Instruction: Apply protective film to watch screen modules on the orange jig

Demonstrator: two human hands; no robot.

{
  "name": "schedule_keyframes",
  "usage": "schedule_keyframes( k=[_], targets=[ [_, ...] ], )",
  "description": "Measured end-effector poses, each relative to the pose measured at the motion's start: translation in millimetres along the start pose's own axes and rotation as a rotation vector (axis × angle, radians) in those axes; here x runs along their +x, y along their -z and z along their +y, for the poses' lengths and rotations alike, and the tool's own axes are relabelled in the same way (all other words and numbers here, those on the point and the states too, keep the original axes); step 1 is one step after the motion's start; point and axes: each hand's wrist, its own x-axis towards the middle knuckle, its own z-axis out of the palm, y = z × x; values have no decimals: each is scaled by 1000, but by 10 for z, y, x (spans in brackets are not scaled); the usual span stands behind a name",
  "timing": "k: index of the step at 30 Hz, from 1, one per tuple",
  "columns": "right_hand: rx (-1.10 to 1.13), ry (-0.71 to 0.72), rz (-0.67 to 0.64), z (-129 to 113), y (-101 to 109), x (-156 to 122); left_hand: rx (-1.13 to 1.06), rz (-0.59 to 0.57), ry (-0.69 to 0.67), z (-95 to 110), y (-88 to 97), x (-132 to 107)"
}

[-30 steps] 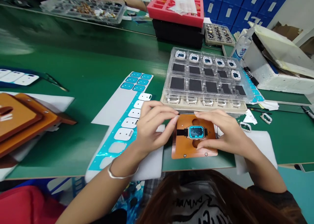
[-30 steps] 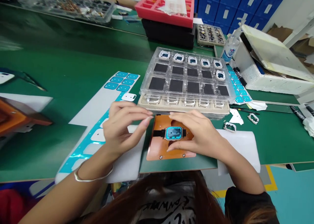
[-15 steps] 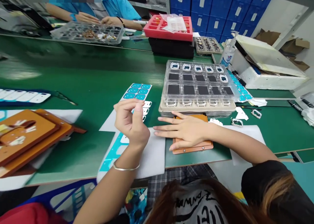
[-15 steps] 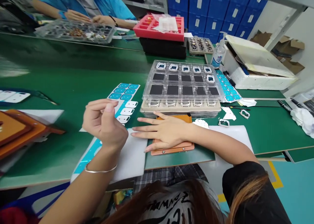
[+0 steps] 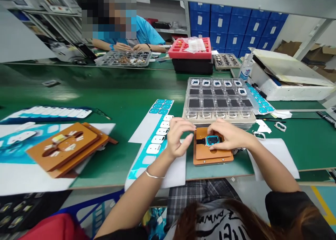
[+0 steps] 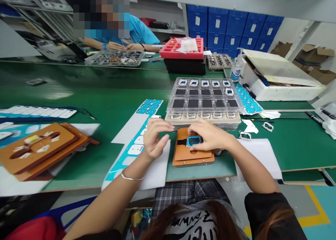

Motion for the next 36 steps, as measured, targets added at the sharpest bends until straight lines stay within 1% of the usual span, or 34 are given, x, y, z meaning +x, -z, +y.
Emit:
schedule_keyframes(
  k=[2, 6, 8, 9, 10, 11, 12, 13, 15, 16, 17, 19, 21, 22, 23, 25, 27, 28, 29, 31, 33, 36],
  targets=[
    [32, -38, 7, -7, -10, -23, -39, -81, -21, 44, -2, 14],
    [-5, -53, 50, -21, -32, -68, -69, -147, -49, 91, 0, 42],
    [7, -46, 118, -29, -44, -91, -77, -177, -61, 100, 1, 50],
    [48, -43, 175, -36, -53, -98, -86, -189, -63, 105, 0, 53],
    [130, -44, 237, -46, -67, -101, -97, -202, -63, 111, -3, 55],
    [265, -50, 295, -60, -88, -99, -109, -211, -64, 120, -9, 56],
    [452, -64, 333, -79, -116, -92, -121, -215, -69, 131, -17, 55],
    [673, -89, 341, -100, -150, -82, -130, -214, -73, 144, -27, 52],
    [1116, -161, 277, -149, -231, -53, -137, -190, -62, 173, -49, 40],
    [1282, -199, 230, -172, -271, -38, -140, -170, -49, 187, -59, 31],
    [1395, -236, 191, -192, -308, -23, -147, -146, -34, 198, -67, 20],
    [1496, -297, 153, -218, -364, 1, -181, -100, -13, 213, -74, -1],
    [1489, -325, 154, -231, -397, 13, -245, -71, -8, 220, -68, -14],
    [1452, -318, 179, -236, -408, 15, -280, -64, -1, 223, -61, -16],
    [1389, -296, 232, -241, -415, 13, -310, -64, 9, 225, -52, -15],
    [1161, -198, 411, -259, -423, 2, -337, -76, 29, 232, -29, -4],
    [833, -70, 600, -284, -419, -15, -323, -92, 37, 241, -7, 11],
    [678, -9, 660, -298, -414, -23, -309, -102, 34, 245, 2, 17],
    [555, 41, 691, -311, -406, -30, -297, -113, 30, 248, 8, 19],
    [427, 95, 700, -331, -389, -39, -283, -130, 21, 248, 12, 10],
    [392, 102, 689, -343, -377, -42, -281, -126, 23, 237, 4, -15],
    [373, 86, 678, -347, -369, -43, -306, -91, 26, 213, -12, -55]
  ],
)
